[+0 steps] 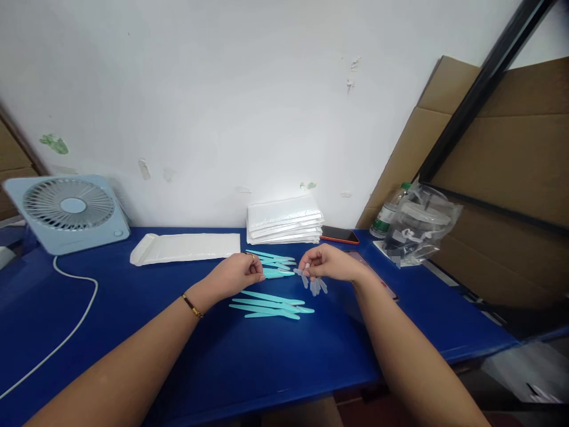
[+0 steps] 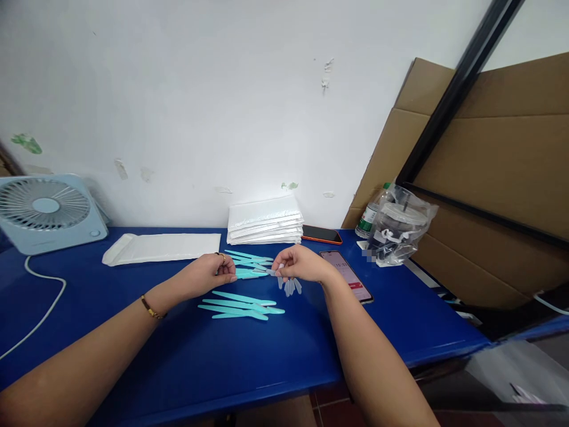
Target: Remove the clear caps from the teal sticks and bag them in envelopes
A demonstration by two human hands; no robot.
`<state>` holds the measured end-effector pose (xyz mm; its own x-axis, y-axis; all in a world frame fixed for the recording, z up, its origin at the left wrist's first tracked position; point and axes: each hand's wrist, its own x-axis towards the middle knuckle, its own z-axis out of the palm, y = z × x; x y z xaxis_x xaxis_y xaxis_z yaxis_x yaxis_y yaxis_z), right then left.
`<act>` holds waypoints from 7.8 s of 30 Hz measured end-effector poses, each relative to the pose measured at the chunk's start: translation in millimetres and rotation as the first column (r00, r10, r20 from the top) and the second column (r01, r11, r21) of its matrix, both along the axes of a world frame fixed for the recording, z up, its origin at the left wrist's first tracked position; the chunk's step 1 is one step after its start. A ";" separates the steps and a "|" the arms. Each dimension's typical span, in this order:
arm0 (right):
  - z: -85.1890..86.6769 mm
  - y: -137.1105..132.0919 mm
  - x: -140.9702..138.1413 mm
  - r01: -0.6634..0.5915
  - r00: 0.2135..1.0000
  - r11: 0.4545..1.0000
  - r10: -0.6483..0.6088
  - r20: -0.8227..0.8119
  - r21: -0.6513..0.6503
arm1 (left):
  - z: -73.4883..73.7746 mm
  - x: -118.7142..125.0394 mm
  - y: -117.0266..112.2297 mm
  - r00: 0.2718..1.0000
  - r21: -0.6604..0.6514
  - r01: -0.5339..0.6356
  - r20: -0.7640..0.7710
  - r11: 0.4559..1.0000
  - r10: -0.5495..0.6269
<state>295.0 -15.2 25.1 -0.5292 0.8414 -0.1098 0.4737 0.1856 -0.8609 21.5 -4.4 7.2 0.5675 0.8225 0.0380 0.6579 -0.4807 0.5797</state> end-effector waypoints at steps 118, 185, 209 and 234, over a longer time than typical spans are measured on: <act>0.0 -2.7 -0.6 -0.087 0.995 0.996 0.086 0.043 0.014 | 0.4 5.7 -7.7 0.999 -0.119 0.032 0.046 0.992 -0.026; -19.0 -3.6 -31.0 -0.162 0.934 0.919 0.026 0.356 0.359 | -19.6 20.0 -9.5 0.991 0.056 0.033 -0.129 0.998 -0.025; -2.2 -2.1 9.4 -0.166 0.878 0.979 0.091 0.469 0.120 | -5.6 21.5 -23.9 0.978 0.101 0.109 -0.191 0.989 -0.088; -28.8 10.9 -30.9 -0.191 0.924 0.882 0.013 0.381 0.432 | -19.5 5.6 -1.9 0.983 0.298 0.063 -0.186 0.953 -0.007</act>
<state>264.1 -4.3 -3.8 -0.6133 0.7866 0.0715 0.6871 0.5759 -0.4431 27.0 -6.3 -12.4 0.6163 0.7678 0.1751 0.7174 -0.6390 0.2774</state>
